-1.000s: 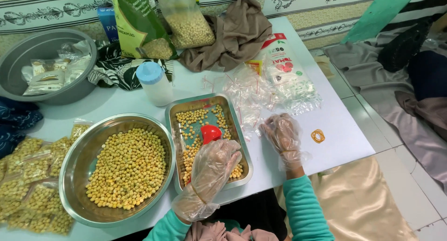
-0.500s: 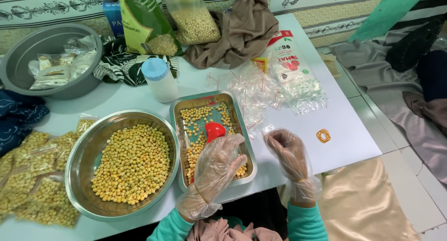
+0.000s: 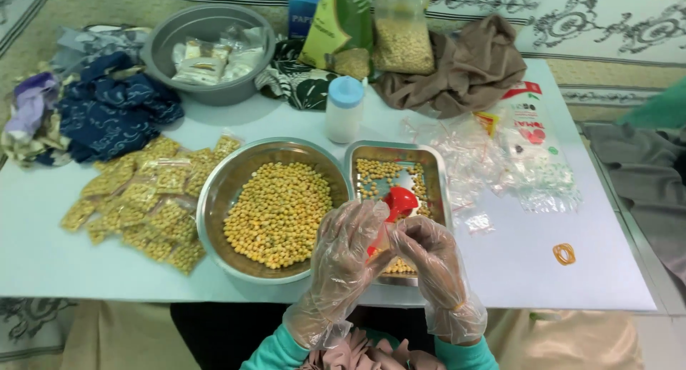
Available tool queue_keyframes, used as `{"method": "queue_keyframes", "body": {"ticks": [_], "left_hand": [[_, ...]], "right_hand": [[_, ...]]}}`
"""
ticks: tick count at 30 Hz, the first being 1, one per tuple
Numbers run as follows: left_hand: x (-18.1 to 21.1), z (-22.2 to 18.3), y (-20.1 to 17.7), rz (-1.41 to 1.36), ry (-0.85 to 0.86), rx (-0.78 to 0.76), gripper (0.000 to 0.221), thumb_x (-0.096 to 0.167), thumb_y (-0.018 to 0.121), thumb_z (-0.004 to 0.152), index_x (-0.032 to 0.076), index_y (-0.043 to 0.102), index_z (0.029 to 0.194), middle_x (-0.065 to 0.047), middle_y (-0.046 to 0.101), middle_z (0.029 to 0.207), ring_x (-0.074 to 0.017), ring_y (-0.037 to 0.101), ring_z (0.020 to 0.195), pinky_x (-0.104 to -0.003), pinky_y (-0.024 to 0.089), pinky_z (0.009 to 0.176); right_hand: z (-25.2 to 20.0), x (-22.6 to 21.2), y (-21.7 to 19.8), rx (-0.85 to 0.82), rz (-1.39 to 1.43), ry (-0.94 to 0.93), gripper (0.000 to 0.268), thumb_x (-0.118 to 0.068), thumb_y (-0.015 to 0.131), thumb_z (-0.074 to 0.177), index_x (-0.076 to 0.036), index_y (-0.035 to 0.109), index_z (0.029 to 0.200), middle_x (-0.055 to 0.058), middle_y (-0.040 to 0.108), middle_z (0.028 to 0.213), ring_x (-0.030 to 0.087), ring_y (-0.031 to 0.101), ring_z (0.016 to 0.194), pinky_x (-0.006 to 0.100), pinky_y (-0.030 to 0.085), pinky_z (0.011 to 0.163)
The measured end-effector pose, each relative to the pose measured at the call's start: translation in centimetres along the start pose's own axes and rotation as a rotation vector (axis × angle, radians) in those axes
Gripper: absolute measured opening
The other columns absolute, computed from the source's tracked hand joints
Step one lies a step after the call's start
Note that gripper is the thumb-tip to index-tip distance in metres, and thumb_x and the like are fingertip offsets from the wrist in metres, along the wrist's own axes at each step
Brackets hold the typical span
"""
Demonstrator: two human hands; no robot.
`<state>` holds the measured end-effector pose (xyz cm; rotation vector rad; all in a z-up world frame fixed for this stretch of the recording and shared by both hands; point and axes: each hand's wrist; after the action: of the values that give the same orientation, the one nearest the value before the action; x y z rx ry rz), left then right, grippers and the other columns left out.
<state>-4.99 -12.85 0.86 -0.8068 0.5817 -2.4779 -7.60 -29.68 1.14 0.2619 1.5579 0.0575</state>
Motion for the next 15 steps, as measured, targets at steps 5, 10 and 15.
{"method": "queue_keyframes", "body": {"ticks": [5,10,15], "left_hand": [[-1.7,-1.3,-3.2,0.029,-0.082,0.066,0.064,0.025,0.089,0.077,0.006,0.061,0.131,-0.012,0.061,0.136,-0.0312,0.061,0.124,-0.048,0.047,0.110],[-2.8,-1.6,-5.8,0.003,-0.121,0.135,0.060,0.026,0.090,0.077,0.006,0.063,0.127,-0.010,0.065,0.128,-0.0285,0.063,0.120,-0.046,0.048,0.109],[-3.7,-2.1,-6.6,0.011,-0.143,0.145,0.057,0.026,0.089,0.078,0.007,0.062,0.125,-0.007,0.068,0.124,-0.0260,0.064,0.120,-0.048,0.043,0.112]], "right_hand": [[0.6,-1.0,4.5,-0.120,-0.133,-0.048,0.013,-0.010,0.072,0.088,0.003,0.072,0.086,0.005,0.063,0.072,0.010,0.049,0.065,0.021,0.038,0.058],[1.0,-1.4,7.5,-0.127,-0.241,-0.018,0.020,-0.016,0.076,0.088,0.003,0.074,0.085,0.003,0.061,0.068,0.008,0.048,0.059,0.019,0.037,0.051],[0.9,-3.9,10.2,-0.189,-0.617,-0.011,0.028,-0.019,0.073,0.085,0.002,0.077,0.102,0.006,0.072,0.080,0.012,0.059,0.070,0.022,0.048,0.061]]}}
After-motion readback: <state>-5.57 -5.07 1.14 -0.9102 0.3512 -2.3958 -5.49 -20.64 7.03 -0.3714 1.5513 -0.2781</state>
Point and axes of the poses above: each hand's wrist, its own z-axis towards the middle knuckle, its own y-axis out of the palm, x = y × z
